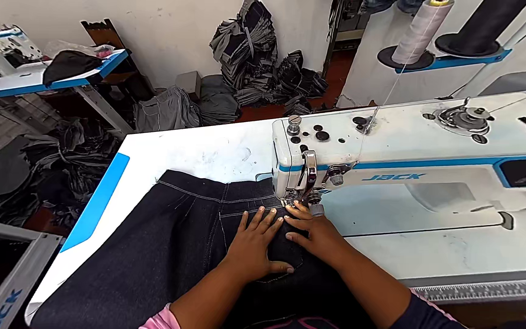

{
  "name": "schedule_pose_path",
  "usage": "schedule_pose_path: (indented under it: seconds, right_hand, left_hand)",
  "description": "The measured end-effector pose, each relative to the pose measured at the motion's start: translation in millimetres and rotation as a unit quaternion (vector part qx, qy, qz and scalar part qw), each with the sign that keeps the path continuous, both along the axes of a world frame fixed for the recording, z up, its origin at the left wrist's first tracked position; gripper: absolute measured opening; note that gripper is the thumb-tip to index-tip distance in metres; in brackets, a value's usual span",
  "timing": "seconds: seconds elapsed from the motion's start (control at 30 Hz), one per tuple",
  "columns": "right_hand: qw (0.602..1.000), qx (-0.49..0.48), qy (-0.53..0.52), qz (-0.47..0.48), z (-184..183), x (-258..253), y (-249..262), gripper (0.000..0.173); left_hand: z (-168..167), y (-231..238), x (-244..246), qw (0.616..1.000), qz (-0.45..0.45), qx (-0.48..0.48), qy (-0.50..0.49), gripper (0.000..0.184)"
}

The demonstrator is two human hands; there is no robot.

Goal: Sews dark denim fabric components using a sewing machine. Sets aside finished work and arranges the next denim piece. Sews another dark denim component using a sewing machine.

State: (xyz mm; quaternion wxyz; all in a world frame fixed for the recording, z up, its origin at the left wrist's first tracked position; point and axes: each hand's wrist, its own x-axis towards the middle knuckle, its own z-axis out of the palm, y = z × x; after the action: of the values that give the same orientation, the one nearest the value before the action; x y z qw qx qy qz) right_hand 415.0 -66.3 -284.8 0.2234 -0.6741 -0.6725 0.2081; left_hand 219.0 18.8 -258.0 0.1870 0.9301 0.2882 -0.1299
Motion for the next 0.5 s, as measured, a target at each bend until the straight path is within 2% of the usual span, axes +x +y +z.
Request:
schedule_pose_path:
  seconds: [0.13, 0.27, 0.4, 0.5]
  right_hand:
    - [1.0, 0.024, -0.017, -0.003, -4, -3, -1, 0.042]
    - [0.996, 0.009, -0.086, -0.008, 3, -22, -22, 0.042]
    - [0.979, 0.147, -0.137, -0.026, -25, -42, -63, 0.048]
    - [0.979, 0.163, -0.12, -0.005, -30, -30, -68, 0.053]
  left_hand:
    - [4, 2, 1, 0.999, -0.006, -0.024, 0.02, 0.108]
    - [3, 4, 1, 1.0, -0.008, -0.027, -0.002, 0.107]
    - [3, 12, 2, 0.999, -0.007, -0.033, 0.008, 0.103]
    - [-5, 22, 6, 0.999, -0.006, 0.001, -0.043, 0.099]
